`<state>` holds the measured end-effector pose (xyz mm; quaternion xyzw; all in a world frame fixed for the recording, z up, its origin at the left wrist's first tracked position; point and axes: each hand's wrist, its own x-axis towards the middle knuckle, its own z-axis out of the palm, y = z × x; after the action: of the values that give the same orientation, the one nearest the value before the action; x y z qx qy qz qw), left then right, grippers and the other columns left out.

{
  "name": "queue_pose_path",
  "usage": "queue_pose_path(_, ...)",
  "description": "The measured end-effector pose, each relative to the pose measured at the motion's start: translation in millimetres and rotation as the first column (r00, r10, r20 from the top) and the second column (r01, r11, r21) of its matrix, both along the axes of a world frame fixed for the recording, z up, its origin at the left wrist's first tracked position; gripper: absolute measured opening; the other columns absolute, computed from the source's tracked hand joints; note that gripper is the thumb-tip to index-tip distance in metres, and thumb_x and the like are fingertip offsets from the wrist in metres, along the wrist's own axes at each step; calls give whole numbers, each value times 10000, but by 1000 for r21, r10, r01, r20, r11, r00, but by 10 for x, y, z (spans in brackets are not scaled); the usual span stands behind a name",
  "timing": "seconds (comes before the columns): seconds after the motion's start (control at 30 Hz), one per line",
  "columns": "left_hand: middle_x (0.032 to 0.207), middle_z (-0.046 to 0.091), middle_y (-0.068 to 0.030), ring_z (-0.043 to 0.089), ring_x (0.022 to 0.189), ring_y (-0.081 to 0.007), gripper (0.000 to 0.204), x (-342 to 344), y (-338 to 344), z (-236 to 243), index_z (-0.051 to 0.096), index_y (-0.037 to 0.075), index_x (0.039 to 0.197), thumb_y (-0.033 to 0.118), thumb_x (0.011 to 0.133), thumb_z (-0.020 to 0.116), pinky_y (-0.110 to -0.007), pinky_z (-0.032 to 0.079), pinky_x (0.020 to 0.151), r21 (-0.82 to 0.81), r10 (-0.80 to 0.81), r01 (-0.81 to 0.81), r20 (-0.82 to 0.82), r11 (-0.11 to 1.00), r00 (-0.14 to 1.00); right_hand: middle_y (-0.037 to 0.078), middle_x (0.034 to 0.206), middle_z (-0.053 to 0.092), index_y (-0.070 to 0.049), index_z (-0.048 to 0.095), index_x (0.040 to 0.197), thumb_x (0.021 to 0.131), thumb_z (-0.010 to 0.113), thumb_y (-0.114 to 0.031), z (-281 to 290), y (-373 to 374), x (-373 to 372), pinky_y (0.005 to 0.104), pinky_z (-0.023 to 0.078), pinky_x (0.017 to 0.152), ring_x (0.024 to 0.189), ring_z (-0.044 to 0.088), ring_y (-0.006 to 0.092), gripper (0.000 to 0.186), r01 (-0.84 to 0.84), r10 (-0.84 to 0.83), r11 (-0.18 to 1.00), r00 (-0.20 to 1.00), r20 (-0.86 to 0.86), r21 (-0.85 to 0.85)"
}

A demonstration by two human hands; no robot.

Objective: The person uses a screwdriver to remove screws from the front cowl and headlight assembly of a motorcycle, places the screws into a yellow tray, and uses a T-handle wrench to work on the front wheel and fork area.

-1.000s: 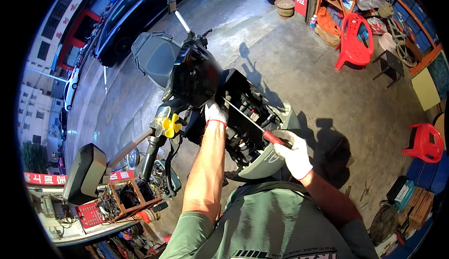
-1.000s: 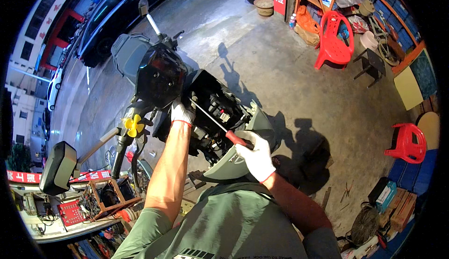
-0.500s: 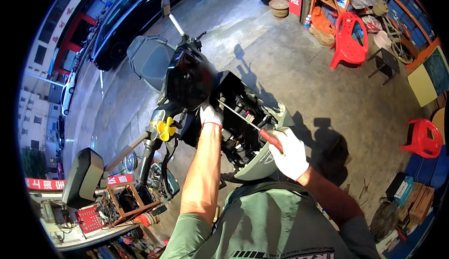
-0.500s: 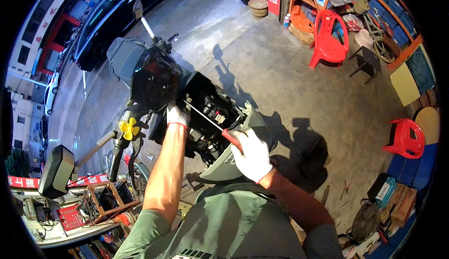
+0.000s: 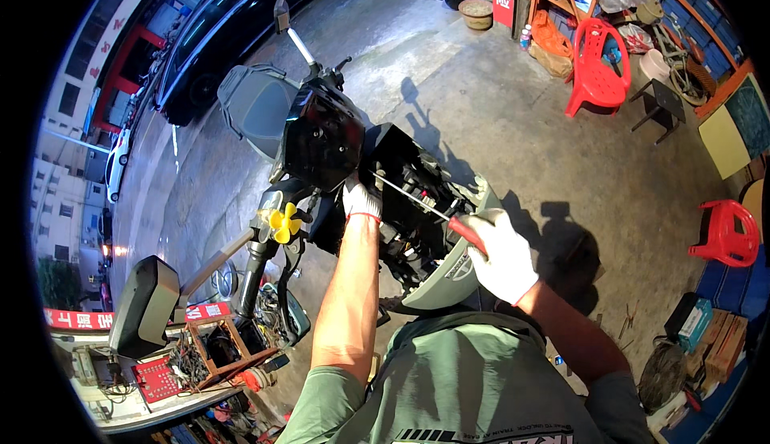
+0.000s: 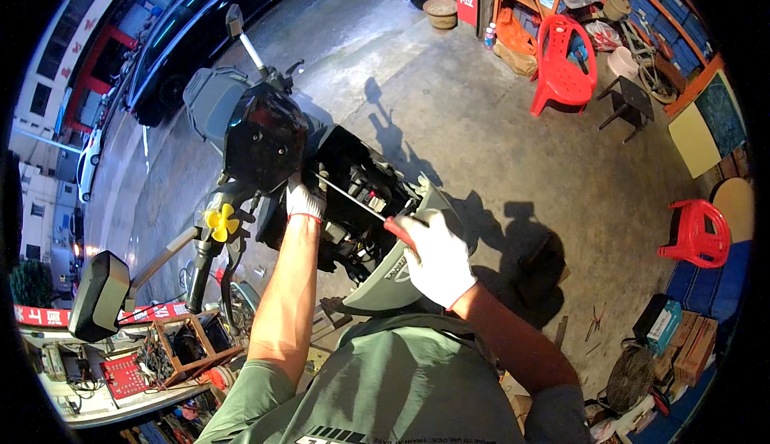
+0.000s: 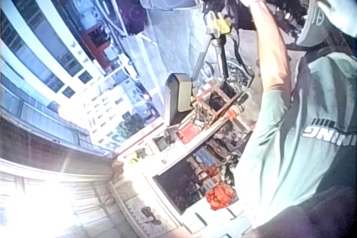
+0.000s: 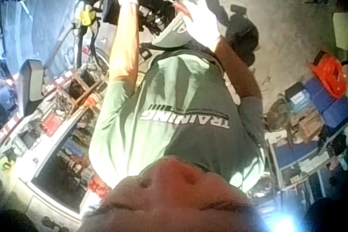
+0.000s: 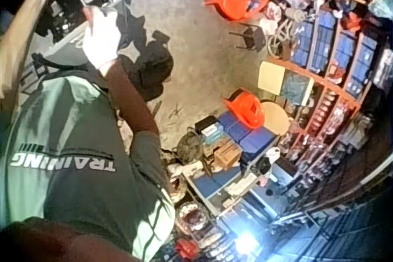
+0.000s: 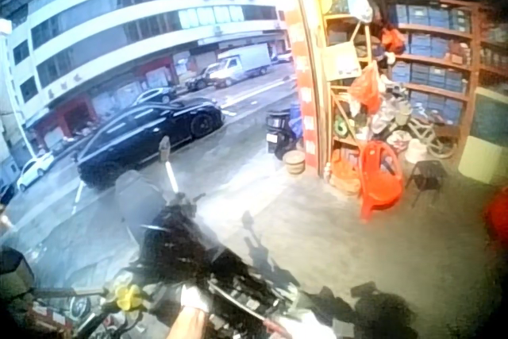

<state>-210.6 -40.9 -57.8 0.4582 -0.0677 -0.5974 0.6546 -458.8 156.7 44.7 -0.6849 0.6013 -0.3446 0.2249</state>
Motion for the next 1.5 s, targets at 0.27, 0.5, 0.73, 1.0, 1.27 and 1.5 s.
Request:
queue_pose_path(0.27, 956, 654, -119, 682, 765, -276, 255, -44, 5, 41, 578, 57, 1099, 269, 959, 559, -357, 586, 582, 47, -1, 0, 20, 999, 1000, 143, 953, 628, -64, 654, 1070, 724, 682, -69, -258, -41, 93, 361, 518, 768, 888, 645, 327, 347, 77, -91, 995, 965, 248, 66)
queue_pose_path(0.5, 1022, 647, -98, 685, 773, -275, 266, 0, 9, 1, 570, 64, 1138, 262, 961, 554, -363, 581, 599, 40, 9, -9, 0, 999, 1000, 59, 951, 658, 20, 629, 1151, 743, 650, -5, -346, -45, 119, 249, 501, 718, 787, 612, 122, 410, -117, -280, 902, 578, 767, 417)
queue_pose_path(0.73, 1000, 656, -108, 687, 765, -274, 306, -24, 14, 1, 548, 50, 1163, 287, 970, 534, -347, 573, 589, 15, 29, -29, -14, 999, 999, 46, 927, 657, 31, 626, 1151, 690, 627, 63, -270, -79, 61, 218, 480, 670, 735, 586, 87, 462, -227, -404, 824, 408, 819, 520)
queue_pose_path(1.0, 945, 661, -121, 682, 717, -272, 274, -52, 90, 19, 562, 42, 1114, 265, 955, 555, -338, 570, 568, 48, 18, -20, 59, 999, 998, 128, 1067, 596, -92, 610, 1195, 769, 647, -55, -55, -38, 49, 361, 529, 764, 870, 638, 297, 429, 8, -33, 987, 988, 154, 159)
queue_pose_path(1.27, 1035, 627, -131, 678, 733, -279, 260, -120, 124, 196, 546, 33, 1134, 213, 947, 564, -357, 567, 566, 30, 78, -78, 0, 997, 997, 138, 1024, 647, -91, 637, 1153, 744, 707, -82, -118, -44, 134, 370, 527, 807, 928, 657, 302, 416, 92, -108, 987, 987, 119, 131)
queue_pose_path(1.5, 947, 667, -130, 684, 737, -268, 291, -54, 134, 132, 541, 15, 1147, 236, 957, 537, -358, 571, 581, 32, -51, 49, 65, 998, 997, 131, 1059, 676, -55, 636, 1168, 697, 726, -61, -274, -173, 32, 351, 502, 876, 995, 654, 293, 480, -59, -146, 897, 896, 419, 439)
